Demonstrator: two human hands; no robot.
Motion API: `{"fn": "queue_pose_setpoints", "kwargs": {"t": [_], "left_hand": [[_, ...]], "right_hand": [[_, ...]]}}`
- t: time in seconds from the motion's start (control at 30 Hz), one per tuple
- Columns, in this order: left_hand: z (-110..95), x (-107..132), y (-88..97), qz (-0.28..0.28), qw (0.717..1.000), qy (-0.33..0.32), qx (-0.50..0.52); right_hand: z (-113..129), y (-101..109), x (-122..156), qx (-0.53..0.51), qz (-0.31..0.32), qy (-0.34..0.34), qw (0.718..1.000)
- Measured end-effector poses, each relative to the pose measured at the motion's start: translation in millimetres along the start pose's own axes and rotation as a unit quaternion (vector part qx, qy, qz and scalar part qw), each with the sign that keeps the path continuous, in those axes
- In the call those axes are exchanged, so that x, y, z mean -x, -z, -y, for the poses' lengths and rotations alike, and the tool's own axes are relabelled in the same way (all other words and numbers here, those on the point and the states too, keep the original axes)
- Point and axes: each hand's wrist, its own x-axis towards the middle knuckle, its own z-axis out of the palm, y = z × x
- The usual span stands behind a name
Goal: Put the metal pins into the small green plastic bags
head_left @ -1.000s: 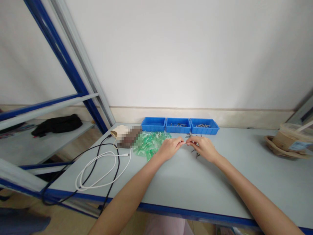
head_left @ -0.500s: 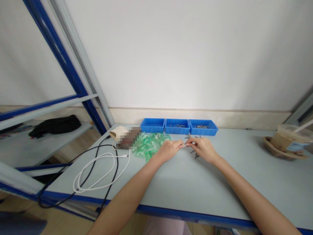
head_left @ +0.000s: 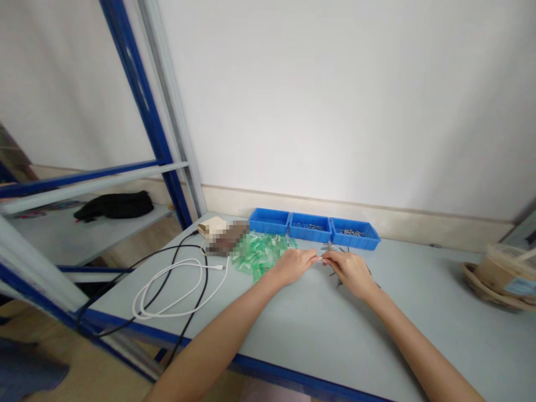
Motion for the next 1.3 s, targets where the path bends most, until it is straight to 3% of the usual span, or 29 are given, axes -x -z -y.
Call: {"fn": "queue_pose_setpoints", "kwargs": {"t": [0.2,0.43,0.53,0.67,0.8,0.87,0.93,1.03,1.1,1.23,1.3], "left_hand": [[1,0,-2.4,-0.023,1.0,0.008,0.012],[24,0,2.6,-0.088,0.992,0.076,0.044],[32,0,3.4,-0.099,0.989,0.104,0.045],[34,-1,-3.2,-0.082,0.993,0.085,0.001],[35,-1,-7.1,-0.066,0.994,0.077,-0.027],[36,-1,-7.2,-0.064,0.995,0.066,-0.035],[37,-1,-7.3,-0.058,0.996,0.053,-0.037],[37,-2,-7.8,-0.047,0.997,0.043,-0.041],[35,-2,-7.9,-0.04,0.998,0.034,-0.046],[32,-3,-6.4,-0.031,0.998,0.019,-0.05],[31,-3,-4.9,-0.028,0.998,0.021,-0.053]], "right_hand": [[0,-4,0,0.002,0.007,-0.008,1.0],[5,-7,-4,0.001,0.073,-0.016,0.997],[1,-7,-29,0.006,0.068,-0.029,0.997],[-5,7,-85,-0.001,0.042,-0.084,0.996],[-13,19,-112,0.127,-0.076,-0.162,0.976],[-20,15,-103,0.151,-0.098,-0.207,0.962],[-30,4,-81,0.123,-0.077,-0.236,0.961],[-46,-18,-41,0.09,-0.058,-0.166,0.98],[-53,-29,-22,0.078,-0.038,-0.159,0.983],[-50,-35,-9,0.063,0.012,-0.159,0.985],[-44,-32,-10,0.05,0.007,-0.154,0.987]]}}
